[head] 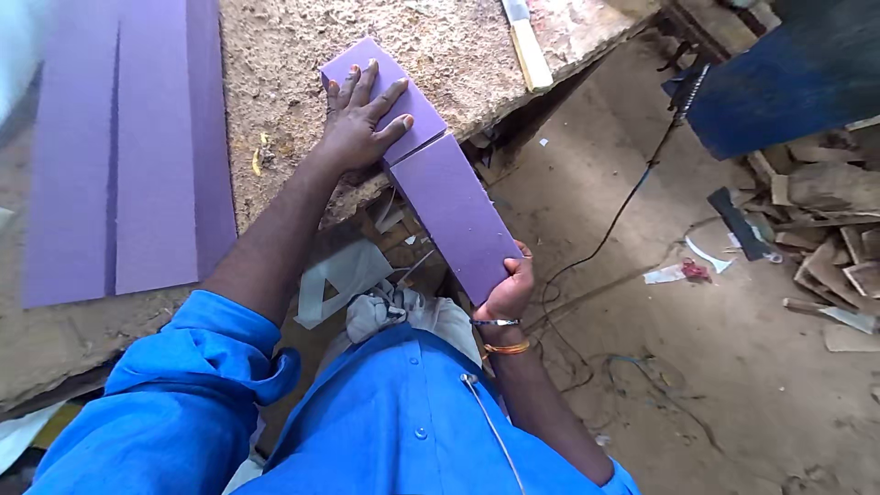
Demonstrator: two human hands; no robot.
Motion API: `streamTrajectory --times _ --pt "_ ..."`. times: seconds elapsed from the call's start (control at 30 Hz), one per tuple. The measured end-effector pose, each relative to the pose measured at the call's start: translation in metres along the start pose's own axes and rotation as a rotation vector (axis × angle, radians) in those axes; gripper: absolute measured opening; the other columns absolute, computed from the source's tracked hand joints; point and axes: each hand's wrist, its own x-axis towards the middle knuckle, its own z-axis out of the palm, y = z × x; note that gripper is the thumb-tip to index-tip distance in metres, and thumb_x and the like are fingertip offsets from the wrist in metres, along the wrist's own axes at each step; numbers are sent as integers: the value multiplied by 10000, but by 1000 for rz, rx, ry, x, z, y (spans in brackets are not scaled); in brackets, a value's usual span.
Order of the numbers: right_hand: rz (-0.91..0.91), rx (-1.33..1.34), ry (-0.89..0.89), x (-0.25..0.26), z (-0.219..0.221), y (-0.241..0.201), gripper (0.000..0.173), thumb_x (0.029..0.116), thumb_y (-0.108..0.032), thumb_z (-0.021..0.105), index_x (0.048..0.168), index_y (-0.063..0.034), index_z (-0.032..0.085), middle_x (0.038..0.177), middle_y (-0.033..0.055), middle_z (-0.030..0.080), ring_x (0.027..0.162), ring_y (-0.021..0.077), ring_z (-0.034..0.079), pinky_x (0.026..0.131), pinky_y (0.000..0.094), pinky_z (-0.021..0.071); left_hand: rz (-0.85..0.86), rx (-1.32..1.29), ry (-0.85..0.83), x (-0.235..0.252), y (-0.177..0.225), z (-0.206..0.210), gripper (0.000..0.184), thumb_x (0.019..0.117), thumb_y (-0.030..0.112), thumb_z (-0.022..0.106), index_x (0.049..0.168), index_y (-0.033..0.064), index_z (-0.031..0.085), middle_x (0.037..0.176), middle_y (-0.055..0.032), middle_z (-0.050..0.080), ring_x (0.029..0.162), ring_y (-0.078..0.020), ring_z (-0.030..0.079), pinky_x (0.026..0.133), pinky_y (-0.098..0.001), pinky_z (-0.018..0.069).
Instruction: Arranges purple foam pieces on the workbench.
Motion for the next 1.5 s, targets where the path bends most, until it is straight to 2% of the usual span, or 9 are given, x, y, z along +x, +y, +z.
streamTrajectory --times 0.2,0.4,0.8,1.0,1.17,1.3,1.5 --pt "30 59 29 0 4 0 268 970 -180 395 1188 -226 545 1026 -8 676 882 128 689 696 372 589 0 -3 -1 1 -1 0 664 981 745 352 1576 451 373 1735 -64 123 1601 -311 33 1247 -632 -32" --pt "37 -7 38 0 3 -5 311 955 -196 417 1238 -231 543 1072 11 673 910 150 684 700 400 583 7 1 0 0 0 0 668 980 741 366 1574 437 385 1732 -72 136 1599 -327 36 1241 -649 -22" --pt "-2 -31 63 0 7 -7 292 979 -187 412 1234 -219 550 1061 10 670 887 141 680 690 379 579 9 4 -3 0 0 -1 667 981 737 370 1579 440 372 1732 -86 124 1600 -327 28 1242 -643 -39" --pt "-31 -21 66 -1 9 -8 306 943 -157 417 1213 -218 547 1045 8 668 877 139 682 679 376 582 10 10 0 -1 -1 -1 668 979 743 372 1578 446 372 1733 -80 125 1600 -329 28 1245 -634 -34" --pt "-33 -34 68 -3 10 -10 309 960 -157 413 1229 -225 549 1046 1 670 878 133 682 681 366 584 17 5 6 -1 -2 0 668 978 741 383 1575 440 383 1731 -87 130 1599 -333 33 1246 -633 -29" --pt "-58 -3 74 4 14 -15 269 956 -145 425 1189 -183 555 1027 11 663 884 148 679 705 385 595 29 6 10 -1 -1 0 674 978 739 383 1576 429 387 1729 -89 140 1596 -353 36 1238 -652 -32" --pt "-52 -52 52 -5 18 -31 305 960 -163 432 1240 -213 542 1050 13 664 887 144 686 691 385 595 49 34 -18 -1 -2 -1 660 989 737 342 1582 448 361 1731 -101 118 1594 -366 23 1225 -674 -41"
